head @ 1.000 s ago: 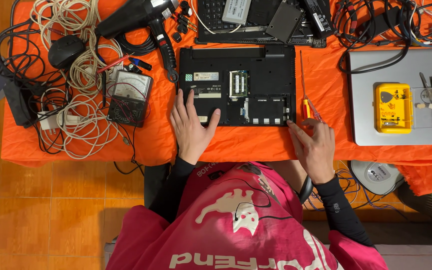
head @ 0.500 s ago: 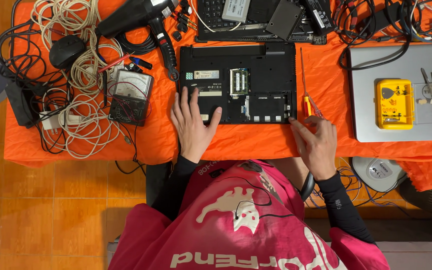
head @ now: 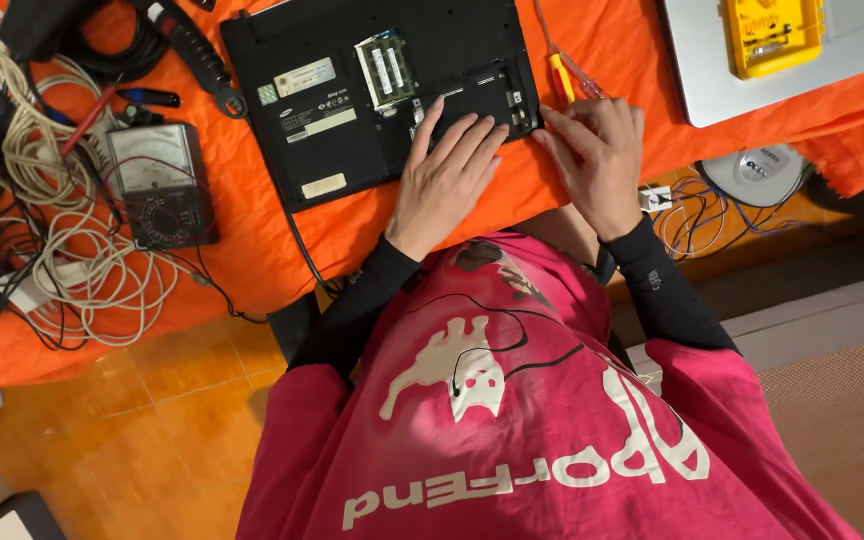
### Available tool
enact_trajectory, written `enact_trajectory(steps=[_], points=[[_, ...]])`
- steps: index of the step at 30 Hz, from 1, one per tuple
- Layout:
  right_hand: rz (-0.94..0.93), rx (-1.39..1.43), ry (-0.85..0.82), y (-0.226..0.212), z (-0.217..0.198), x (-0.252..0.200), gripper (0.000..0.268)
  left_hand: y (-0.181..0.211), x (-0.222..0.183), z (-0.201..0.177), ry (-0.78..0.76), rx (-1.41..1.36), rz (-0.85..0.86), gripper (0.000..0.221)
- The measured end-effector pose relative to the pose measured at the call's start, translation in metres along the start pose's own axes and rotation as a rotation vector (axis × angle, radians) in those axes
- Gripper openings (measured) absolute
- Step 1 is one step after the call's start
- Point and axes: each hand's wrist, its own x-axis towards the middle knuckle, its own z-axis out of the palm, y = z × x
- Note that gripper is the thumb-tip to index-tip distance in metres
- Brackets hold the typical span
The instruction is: Disassembling and repairing internal components of a laptop on a workbench.
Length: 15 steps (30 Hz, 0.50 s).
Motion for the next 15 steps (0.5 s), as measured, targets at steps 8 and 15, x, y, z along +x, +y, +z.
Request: enact_trajectory(steps=[8, 15], points=[[-0.019, 0.041, -0.004, 0.010, 0.008, 0.000, 0.019, -0.002, 0.001, 0.005, -0.049, 0.009, 0.033, 0.048], [-0.061, -0.032, -0.017, 0.013, 0.000, -0.002, 0.015, 0.003, 0.003, 0.008, -0.057, 0.031, 0.024, 0.044]])
